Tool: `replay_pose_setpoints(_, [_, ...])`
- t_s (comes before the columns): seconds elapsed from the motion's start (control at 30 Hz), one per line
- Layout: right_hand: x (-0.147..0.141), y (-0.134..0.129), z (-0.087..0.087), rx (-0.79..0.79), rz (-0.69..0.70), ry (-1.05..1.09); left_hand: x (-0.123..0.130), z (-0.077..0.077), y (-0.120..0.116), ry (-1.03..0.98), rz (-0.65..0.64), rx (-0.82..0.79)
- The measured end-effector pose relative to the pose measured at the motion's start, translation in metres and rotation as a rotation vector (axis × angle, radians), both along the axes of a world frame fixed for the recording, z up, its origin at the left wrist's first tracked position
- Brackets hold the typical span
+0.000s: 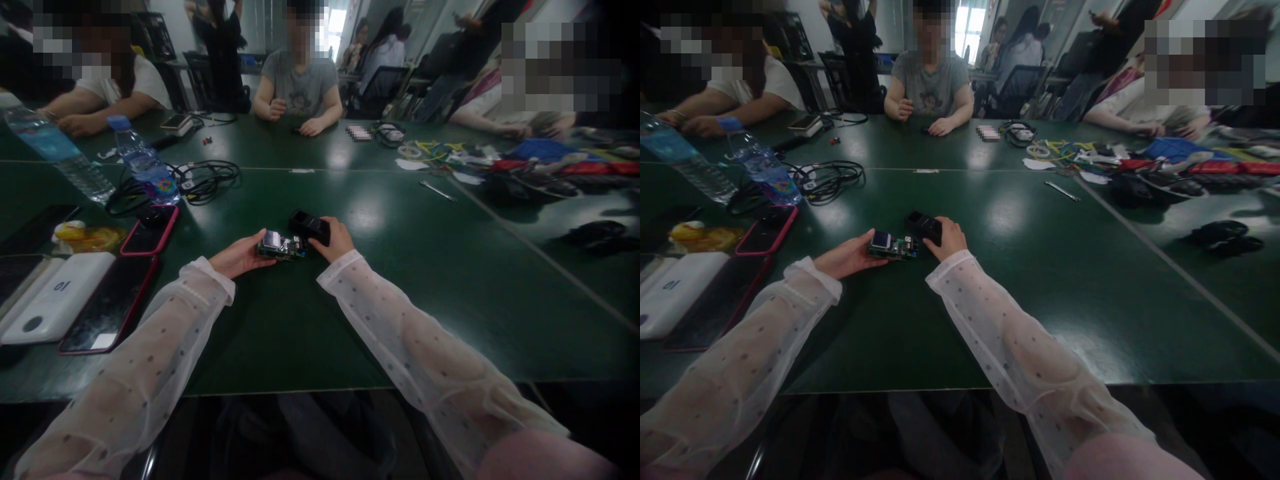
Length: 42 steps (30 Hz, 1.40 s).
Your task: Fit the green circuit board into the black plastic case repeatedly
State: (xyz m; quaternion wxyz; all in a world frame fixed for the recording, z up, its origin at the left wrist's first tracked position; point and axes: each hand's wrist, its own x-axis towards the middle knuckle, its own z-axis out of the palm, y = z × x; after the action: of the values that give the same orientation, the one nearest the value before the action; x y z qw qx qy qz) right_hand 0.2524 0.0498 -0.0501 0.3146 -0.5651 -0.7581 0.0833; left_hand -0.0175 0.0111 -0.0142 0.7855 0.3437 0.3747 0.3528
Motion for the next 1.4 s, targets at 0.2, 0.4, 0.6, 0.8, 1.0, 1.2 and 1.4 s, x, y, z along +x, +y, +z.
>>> replay_pose_setpoints(0.2, [0.001, 0.001, -0.002, 0.005, 0.009, 0.02, -0.001, -0.001, 0.0, 0.014, 0.001, 0.007])
replay_pose_setpoints(0.4, [0.002, 0.001, -0.002, 0.015, 0.016, 0.008, 0.0, 0.0, 0.0, 0.001, 0.0, -0.004])
replay_pose_setpoints(0.6, [0.001, 0.002, -0.002, 0.026, 0.007, -0.001, -0.001, -0.001, 0.001, -0.007, -0.025, -0.013])
replay_pose_setpoints(0.8, [0.003, 0.001, 0.0, -0.043, 0.015, 0.166, -0.002, -0.003, 0.002, 0.013, -0.023, -0.014])
replay_pose_setpoints(1.0, [0.005, 0.005, 0.003, -0.168, 0.031, 0.536, -0.001, 0.0, 0.0, 0.004, -0.014, -0.044])
replay_pose_setpoints(1.2, [-0.008, -0.006, 0.015, -0.289, 0.254, 0.682, 0.001, 0.006, -0.003, 0.01, -0.024, -0.05])
replay_pose_setpoints(1.4, [-0.023, -0.023, 0.018, -0.197, 0.46, 0.571, 0.003, 0.006, -0.003, -0.004, -0.039, -0.049])
